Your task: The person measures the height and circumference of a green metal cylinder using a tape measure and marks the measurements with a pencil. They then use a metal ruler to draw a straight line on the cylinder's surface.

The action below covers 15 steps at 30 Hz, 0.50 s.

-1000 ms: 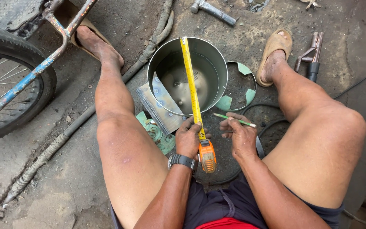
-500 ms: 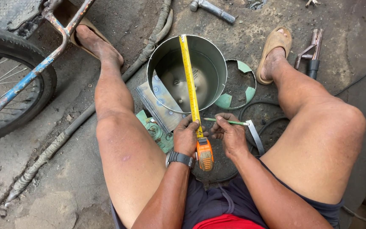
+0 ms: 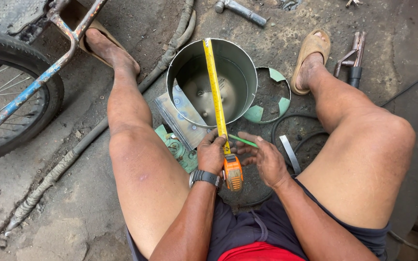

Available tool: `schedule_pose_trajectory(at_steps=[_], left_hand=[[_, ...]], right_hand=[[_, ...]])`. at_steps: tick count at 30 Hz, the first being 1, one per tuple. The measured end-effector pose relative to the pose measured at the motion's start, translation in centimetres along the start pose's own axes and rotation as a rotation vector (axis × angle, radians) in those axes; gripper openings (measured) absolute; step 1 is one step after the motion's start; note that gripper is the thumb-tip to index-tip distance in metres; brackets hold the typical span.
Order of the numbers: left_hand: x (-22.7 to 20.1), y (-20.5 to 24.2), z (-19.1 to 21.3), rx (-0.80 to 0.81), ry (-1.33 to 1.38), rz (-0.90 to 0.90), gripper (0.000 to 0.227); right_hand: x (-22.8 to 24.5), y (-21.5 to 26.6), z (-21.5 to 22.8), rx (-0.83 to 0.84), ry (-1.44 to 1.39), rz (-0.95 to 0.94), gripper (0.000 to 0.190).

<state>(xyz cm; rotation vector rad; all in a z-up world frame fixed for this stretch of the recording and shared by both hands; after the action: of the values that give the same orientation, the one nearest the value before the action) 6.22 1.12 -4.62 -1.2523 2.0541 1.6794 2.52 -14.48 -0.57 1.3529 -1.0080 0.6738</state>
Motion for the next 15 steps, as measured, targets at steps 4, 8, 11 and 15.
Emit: schedule_pose_trajectory(at_steps=[4,8,11,15], left_hand=[[1.3,-1.2,0.4,0.003,0.043,0.011,0.052],[1.0,-1.2,0.4,0.009,0.05,0.004,0.051],[1.3,-1.4,0.6,0.005,0.037,0.004,0.051],[2.3,-2.5,0.9,-0.004,0.042,-0.004,0.052]], right_hand=[[-0.9,-0.7,2.7,-0.144,0.09,0.079,0.043],[-0.1,0.0,2.2,-0.109,0.119,0.082,0.037],[-2.0,-0.5,2.1,-0.08,0.178,0.055,0.036],[-5.6,-2.0,2.6,-0.045,0.362,0.06,0.046]])
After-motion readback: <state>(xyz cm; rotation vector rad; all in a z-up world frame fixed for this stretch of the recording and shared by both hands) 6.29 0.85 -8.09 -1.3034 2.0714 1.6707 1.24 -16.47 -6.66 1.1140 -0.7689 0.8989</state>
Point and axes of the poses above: each hand's wrist, its own y-axis away from the middle knuckle, its own z-axis out of the back of the hand, x = y × z, the point moved 9 cm from there along -y, towards the middle knuckle, and after that the axes turned 6 degrees about y, right-handed, at the moved point
